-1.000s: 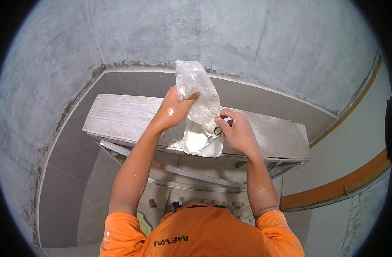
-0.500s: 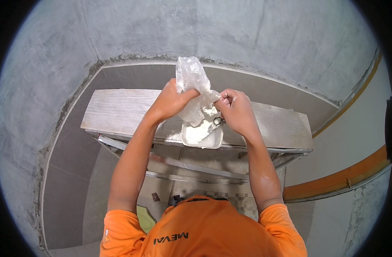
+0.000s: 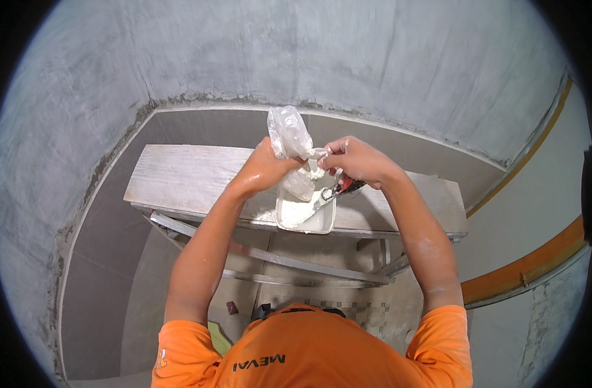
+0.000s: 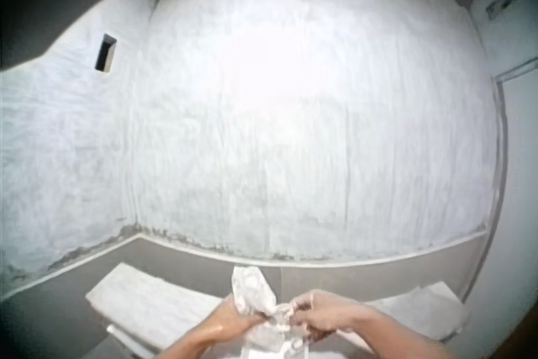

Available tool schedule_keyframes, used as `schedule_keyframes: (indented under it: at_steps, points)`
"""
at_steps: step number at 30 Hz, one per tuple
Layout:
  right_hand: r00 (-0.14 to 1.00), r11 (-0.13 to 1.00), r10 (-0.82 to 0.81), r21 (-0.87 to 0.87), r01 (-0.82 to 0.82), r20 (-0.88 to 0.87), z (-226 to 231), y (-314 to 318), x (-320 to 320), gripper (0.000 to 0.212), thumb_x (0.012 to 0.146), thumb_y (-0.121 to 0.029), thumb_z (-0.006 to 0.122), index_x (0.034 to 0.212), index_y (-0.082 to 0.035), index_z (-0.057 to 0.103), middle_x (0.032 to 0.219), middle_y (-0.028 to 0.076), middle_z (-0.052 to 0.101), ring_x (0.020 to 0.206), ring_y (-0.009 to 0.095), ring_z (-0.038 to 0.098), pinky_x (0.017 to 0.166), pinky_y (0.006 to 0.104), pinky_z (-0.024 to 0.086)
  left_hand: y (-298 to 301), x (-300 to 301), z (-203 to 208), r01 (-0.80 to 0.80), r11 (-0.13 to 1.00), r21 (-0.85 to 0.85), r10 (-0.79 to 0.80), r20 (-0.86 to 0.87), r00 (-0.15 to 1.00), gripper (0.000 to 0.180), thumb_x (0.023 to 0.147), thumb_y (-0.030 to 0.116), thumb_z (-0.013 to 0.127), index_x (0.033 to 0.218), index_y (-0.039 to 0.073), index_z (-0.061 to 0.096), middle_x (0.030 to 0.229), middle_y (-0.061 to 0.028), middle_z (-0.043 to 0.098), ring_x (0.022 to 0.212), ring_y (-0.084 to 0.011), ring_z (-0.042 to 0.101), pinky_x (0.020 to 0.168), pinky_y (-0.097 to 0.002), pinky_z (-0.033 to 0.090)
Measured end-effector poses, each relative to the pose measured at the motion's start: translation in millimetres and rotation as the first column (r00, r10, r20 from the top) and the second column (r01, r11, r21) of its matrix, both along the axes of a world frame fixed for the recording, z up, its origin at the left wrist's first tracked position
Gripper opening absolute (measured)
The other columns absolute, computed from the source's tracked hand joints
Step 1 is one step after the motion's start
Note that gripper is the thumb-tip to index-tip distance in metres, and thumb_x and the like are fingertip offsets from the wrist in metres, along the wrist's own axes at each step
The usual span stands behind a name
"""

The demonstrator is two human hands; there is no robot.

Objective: The person applies putty to a wall using a putty knife and then refills the container with water and powder.

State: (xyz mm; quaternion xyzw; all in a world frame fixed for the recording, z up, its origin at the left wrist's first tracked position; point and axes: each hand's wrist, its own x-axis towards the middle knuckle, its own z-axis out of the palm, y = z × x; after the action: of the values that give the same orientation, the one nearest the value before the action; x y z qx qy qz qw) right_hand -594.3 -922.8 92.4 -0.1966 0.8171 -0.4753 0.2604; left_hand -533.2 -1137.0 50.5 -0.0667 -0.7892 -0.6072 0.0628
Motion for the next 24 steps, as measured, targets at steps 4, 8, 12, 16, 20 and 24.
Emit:
schedule_keyframes:
  at_steps: [4, 8, 12, 16, 20, 24]
  points:
    - [0.992, 0.990, 0.125, -0.072, -0.123, 0.016, -5, 5, -3, 0.009, 0.083, -0.007, 0.073, 0.089, -0.001, 0.070, 0.080, 0.004, 0.066, 0.062, 0.010, 0.058, 0.055, 0.0269, 0.047, -6, -9, -8, 0.041, 0.999, 0.032, -0.043, 0.072, 0.996, 0.036, 0.084, 0.008, 0.074, 0.118, -0.001, 0.064, 0.108, -0.0098, 0.071, 0.101, -0.0176, 0.065, 0.093, -0.0348, 0.050]
    - [0.998, 0.998, 0.047, -0.040, -0.048, -0.047, -13, 0, -4, 0.009, 0.081, -0.007, 0.076, 0.083, -0.004, 0.067, 0.078, 0.003, 0.069, 0.065, 0.011, 0.060, 0.057, 0.0281, 0.048, -4, -7, -13, 0.021, 0.998, 0.058, -0.024, 0.061, 0.998, 0.032, 0.085, 0.008, 0.072, 0.115, -0.002, 0.066, 0.106, -0.0118, 0.072, 0.099, -0.0191, 0.066, 0.090, -0.0350, 0.051]
    - [0.994, 1.000, -0.027, 0.002, 0.028, -0.109, -13, -10, 0, 0.012, 0.079, -0.010, 0.076, 0.083, -0.003, 0.066, 0.074, 0.006, 0.069, 0.066, 0.015, 0.063, 0.060, 0.0310, 0.050, -4, -2, -12, -0.017, 0.998, 0.061, 0.013, 0.065, 0.998, 0.030, 0.085, 0.009, 0.071, 0.113, -0.003, 0.068, 0.104, -0.0130, 0.073, 0.098, -0.0200, 0.067, 0.089, -0.0346, 0.051]
    - [0.856, 0.958, -0.021, 0.235, 0.165, -0.517, -28, -23, 6, 0.019, 0.077, -0.017, 0.073, 0.081, 0.000, 0.066, 0.073, 0.015, 0.068, 0.070, 0.027, 0.068, 0.068, 0.0366, 0.053, -9, 2, -9, 0.013, 0.999, 0.048, -0.018, 0.100, 0.995, 0.031, 0.085, 0.012, 0.071, 0.112, -0.003, 0.068, 0.103, -0.0130, 0.073, 0.097, -0.0201, 0.068, 0.088, -0.0346, 0.052]
    - [0.811, 0.942, 0.014, 0.279, 0.185, -0.585, -28, -30, 8, 0.022, 0.076, -0.020, 0.071, 0.079, 0.001, 0.068, 0.074, 0.018, 0.069, 0.071, 0.033, 0.068, 0.070, 0.0403, 0.053, -11, 2, -16, 0.076, 0.997, -0.026, -0.074, 0.078, 0.994, 0.035, 0.081, 0.015, 0.075, 0.110, -0.002, 0.069, 0.102, -0.0129, 0.073, 0.095, -0.0200, 0.068, 0.087, -0.0354, 0.052]
    - [0.893, 0.969, -0.017, 0.214, 0.126, -0.449, -23, -21, 7, 0.021, 0.075, -0.018, 0.072, 0.080, 0.002, 0.067, 0.071, 0.017, 0.067, 0.068, 0.030, 0.066, 0.068, 0.0397, 0.052, -6, 6, -16, 0.087, 0.995, -0.048, -0.086, 0.012, 0.996, 0.037, 0.077, 0.016, 0.078, 0.108, -0.001, 0.070, 0.100, -0.0131, 0.074, 0.094, -0.0213, 0.069, 0.086, -0.0360, 0.052]
